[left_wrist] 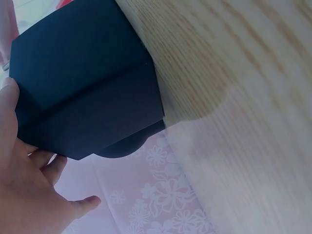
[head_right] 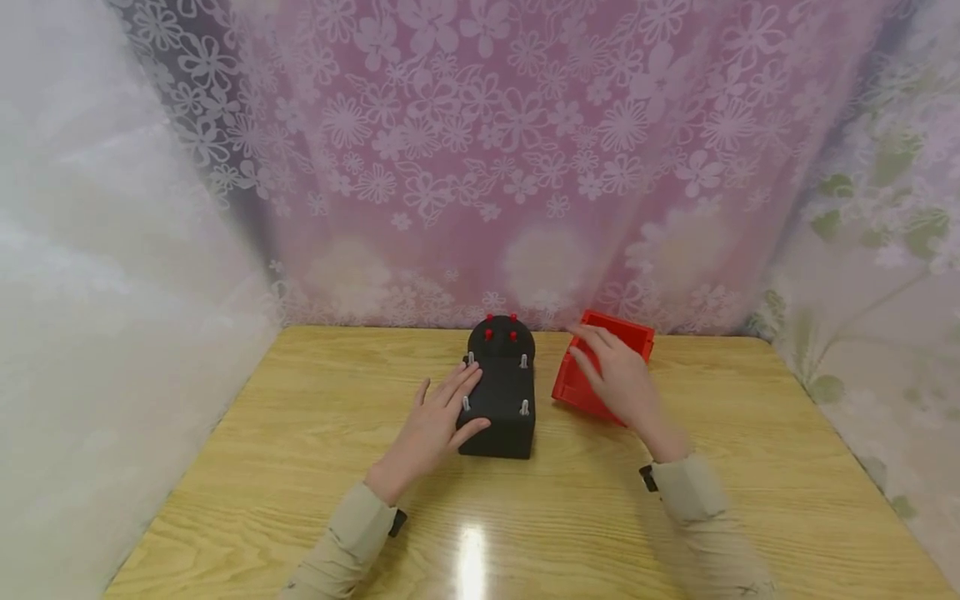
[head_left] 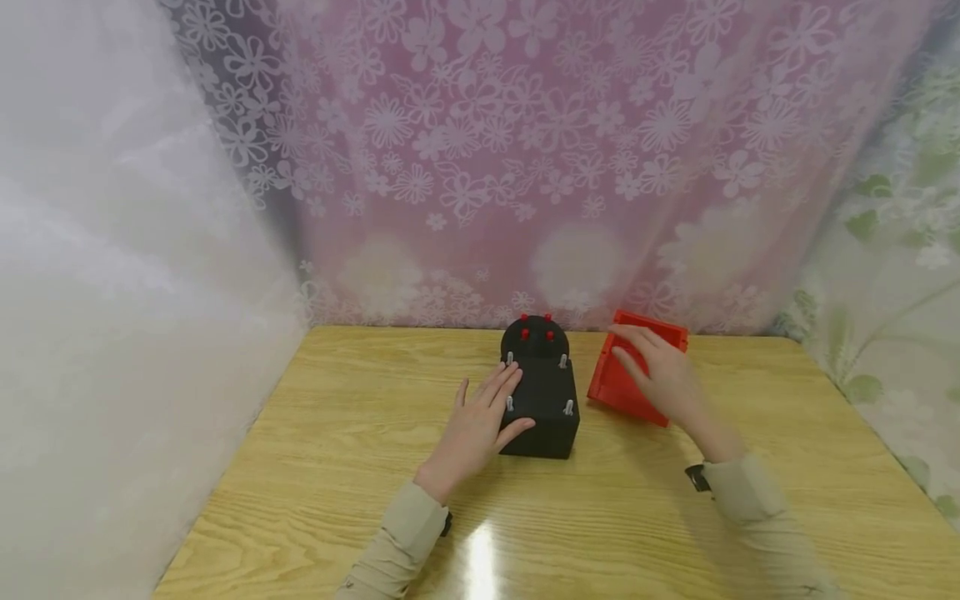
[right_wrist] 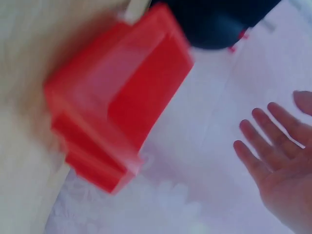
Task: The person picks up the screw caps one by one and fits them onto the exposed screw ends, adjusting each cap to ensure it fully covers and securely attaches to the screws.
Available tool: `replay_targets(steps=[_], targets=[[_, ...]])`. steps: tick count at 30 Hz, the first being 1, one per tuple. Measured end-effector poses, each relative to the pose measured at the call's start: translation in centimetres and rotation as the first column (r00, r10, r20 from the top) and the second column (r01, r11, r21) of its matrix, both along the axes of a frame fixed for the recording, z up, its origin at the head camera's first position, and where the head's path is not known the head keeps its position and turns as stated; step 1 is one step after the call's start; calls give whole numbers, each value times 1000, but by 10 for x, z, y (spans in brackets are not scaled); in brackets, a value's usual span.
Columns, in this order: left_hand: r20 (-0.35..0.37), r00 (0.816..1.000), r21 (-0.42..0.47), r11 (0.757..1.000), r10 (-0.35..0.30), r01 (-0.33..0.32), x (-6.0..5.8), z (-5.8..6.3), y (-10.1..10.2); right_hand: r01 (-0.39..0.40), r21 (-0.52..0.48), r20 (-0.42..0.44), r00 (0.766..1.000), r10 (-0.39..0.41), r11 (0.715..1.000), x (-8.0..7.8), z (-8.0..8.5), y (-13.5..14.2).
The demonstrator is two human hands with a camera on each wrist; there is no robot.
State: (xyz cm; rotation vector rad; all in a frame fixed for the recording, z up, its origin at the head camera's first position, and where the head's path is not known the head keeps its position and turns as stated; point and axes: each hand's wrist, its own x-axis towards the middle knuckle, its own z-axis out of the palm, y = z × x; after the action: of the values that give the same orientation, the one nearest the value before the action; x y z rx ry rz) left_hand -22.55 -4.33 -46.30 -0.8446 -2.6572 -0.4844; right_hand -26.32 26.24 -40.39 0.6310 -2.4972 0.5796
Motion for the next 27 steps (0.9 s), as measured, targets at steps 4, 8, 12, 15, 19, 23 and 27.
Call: replay_targets(steps=[4, 8, 12, 15, 19, 23, 27], targets=[[5, 1000, 3, 1000, -2, 2, -1, 0, 0, 77, 48, 135, 987, -83, 996, -29, 10, 17], [11, 1000, -3, 1000, 3, -3, -1, -1, 0, 95, 125, 250, 960, -124, 988, -55, 9, 29], [14, 1000, -4, 1000, 6, -6, -1, 0, 0, 82, 191, 342, 929, -144, 978, -76, 1, 36], [11, 1000, -6, 1000, 5, -5, -1, 0, 0, 75, 228, 401, 901, -164, 971, -88, -7, 38], [6, 1000, -10, 1000, 5, -5, -1, -1, 1, 76, 267, 411, 893, -185, 961, -98, -17, 42], [16, 1000, -2, 1000, 6, -6, -1, 0, 0, 58, 289, 387, 906, -172, 956, -104, -24, 43], [15, 1000, 1, 1000, 7, -7, -1, -1, 0, 42, 314, 381, 909, -166, 948, -109, -30, 44]])
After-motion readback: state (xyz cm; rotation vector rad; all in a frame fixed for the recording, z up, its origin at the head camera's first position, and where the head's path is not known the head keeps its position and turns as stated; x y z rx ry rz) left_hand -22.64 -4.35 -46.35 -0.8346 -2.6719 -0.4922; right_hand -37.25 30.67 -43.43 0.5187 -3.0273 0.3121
